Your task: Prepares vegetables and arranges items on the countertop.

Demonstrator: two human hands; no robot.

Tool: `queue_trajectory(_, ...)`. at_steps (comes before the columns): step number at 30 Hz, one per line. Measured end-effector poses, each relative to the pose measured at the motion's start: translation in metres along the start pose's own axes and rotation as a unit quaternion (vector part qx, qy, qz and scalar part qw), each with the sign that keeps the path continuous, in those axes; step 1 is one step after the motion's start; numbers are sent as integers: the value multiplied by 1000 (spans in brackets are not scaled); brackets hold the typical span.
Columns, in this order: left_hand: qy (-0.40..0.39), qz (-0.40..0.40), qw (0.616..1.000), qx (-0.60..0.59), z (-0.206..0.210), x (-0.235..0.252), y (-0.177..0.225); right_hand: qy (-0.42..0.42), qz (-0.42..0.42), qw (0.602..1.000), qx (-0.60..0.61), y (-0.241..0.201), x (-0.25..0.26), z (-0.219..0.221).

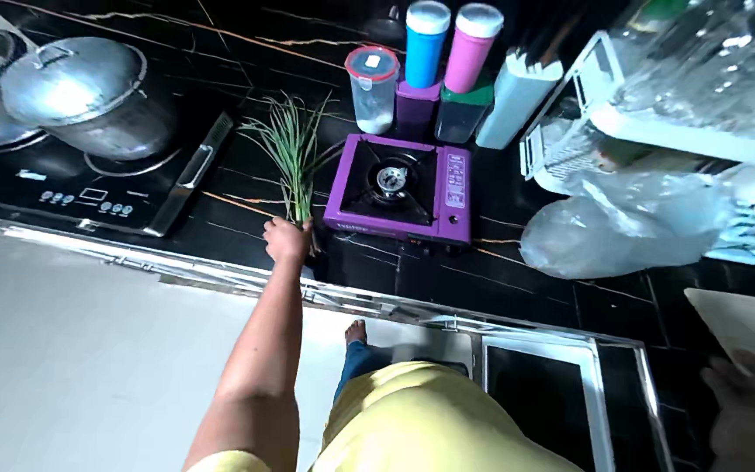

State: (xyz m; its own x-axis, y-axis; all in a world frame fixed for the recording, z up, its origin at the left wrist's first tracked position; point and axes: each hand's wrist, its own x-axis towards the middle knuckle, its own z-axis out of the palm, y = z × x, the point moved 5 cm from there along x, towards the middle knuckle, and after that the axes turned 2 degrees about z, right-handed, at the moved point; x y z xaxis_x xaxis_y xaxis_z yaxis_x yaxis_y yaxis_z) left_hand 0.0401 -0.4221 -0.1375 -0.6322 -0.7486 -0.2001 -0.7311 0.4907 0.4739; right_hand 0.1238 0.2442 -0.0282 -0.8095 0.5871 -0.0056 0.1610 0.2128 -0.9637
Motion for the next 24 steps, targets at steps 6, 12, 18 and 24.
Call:
queue_trajectory(6, -92, 3, 993, 77, 12, 61, -8, -165, -42, 983, -61, -31, -58, 202)
queue_trajectory(12, -153, 33, 978, 139, 11, 95, -19, -339, -150, 921, -117, -51, -126, 347)
queue_trajectory(18, -210, 32, 976, 48, -10, 122, -44, -423, -215, 873, -113, -39, -173, 400)
queue_trajectory(24, -167, 34, 985, 27, -17, 120, -55, -456, -197, 859, -123, -29, -187, 401)
